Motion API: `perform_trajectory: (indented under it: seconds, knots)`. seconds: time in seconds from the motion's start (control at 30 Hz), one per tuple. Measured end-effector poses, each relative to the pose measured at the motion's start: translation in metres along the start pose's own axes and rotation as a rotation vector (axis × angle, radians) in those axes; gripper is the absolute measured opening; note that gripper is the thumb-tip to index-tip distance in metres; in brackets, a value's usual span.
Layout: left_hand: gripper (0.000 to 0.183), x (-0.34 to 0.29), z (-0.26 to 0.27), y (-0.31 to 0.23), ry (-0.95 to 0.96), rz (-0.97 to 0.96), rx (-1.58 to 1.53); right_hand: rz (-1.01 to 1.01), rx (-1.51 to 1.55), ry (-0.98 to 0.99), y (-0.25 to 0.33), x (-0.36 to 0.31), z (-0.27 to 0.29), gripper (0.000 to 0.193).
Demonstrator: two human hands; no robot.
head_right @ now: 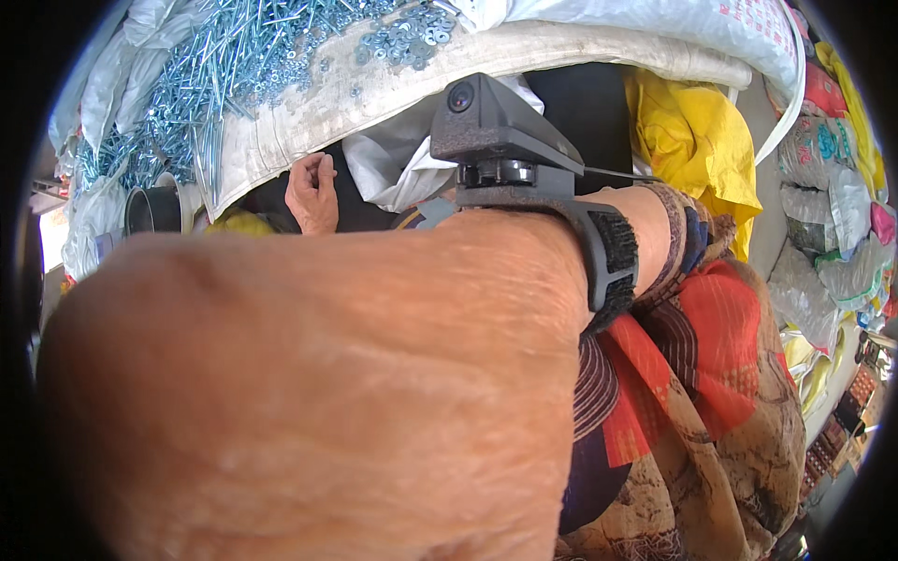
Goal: Manually sorting and assembling metal bolts and nuts into small bundles.
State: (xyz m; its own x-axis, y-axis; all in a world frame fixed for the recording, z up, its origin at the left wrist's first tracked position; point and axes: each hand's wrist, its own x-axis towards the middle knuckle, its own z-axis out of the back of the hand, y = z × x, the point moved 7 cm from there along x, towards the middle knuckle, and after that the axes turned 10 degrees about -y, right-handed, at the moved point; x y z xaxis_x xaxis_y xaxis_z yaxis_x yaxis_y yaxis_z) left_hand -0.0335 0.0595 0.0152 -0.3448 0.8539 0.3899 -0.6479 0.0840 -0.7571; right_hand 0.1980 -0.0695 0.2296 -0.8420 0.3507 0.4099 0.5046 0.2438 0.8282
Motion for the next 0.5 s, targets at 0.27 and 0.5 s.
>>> perform_trajectory:
  seconds: [0.27,0.5]
  knots:
    - [0.013,0.003,-0.006,0.002,-0.019,-0.038,-0.041,-0.010,0.015,-0.018,-0.012,0.013,0.003,0.018]
    - [0.013,0.003,0.001,0.002,-0.028,-0.019,-0.022,0.043,0.044,0.067,0.016,0.024,-0.009,0.017]
